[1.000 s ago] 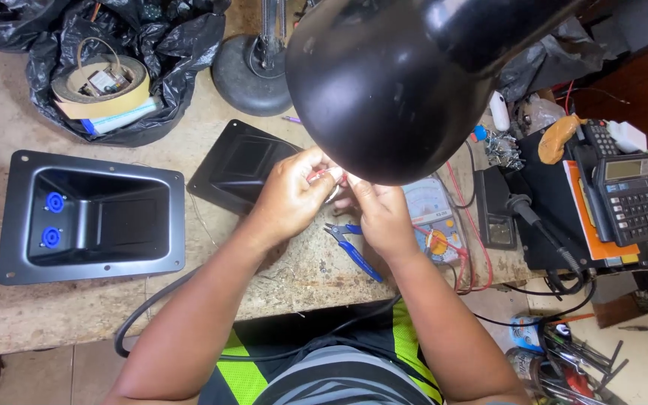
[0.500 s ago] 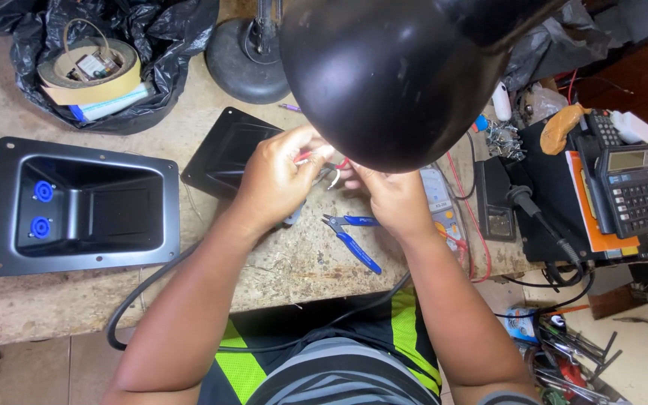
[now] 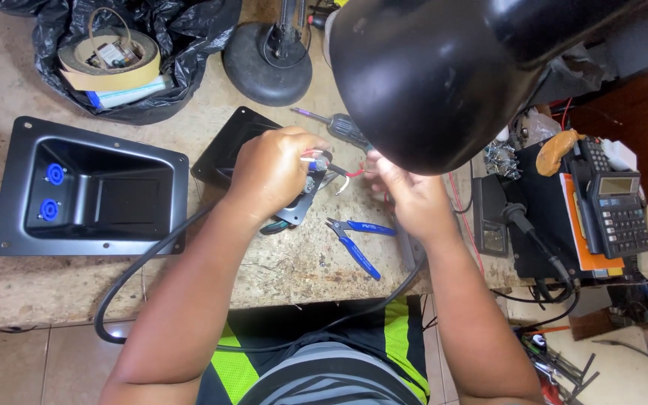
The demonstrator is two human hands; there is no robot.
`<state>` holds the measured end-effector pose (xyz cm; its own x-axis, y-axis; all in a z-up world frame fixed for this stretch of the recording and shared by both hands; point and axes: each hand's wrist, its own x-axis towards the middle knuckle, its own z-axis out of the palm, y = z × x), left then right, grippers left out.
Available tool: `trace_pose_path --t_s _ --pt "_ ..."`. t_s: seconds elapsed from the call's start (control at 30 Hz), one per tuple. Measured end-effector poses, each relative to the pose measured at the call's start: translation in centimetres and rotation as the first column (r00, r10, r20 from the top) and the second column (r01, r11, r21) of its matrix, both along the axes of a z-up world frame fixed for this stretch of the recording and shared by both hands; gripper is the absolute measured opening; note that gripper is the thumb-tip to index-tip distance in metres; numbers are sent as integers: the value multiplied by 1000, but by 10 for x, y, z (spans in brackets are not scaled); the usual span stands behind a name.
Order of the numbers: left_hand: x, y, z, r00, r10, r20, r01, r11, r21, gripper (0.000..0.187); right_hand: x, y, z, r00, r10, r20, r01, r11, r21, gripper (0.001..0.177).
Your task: Soldering electrical wires to the terminals of a plastic mounting plate on a repair bench.
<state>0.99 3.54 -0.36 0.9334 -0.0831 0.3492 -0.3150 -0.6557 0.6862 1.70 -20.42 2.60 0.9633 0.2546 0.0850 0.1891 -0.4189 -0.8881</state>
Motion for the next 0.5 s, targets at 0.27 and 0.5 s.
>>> trace_pose_path --t_s 0.27,0.5 --pt "-3 -4 9 994 -13 -113 24 995 95 18 46 72 54 952 269 -146 -282 586 -759 18" --pt "-11 -2 26 983 -22 -183 42 994 105 19 26 77 54 914 394 -101 -173 151 -973 21"
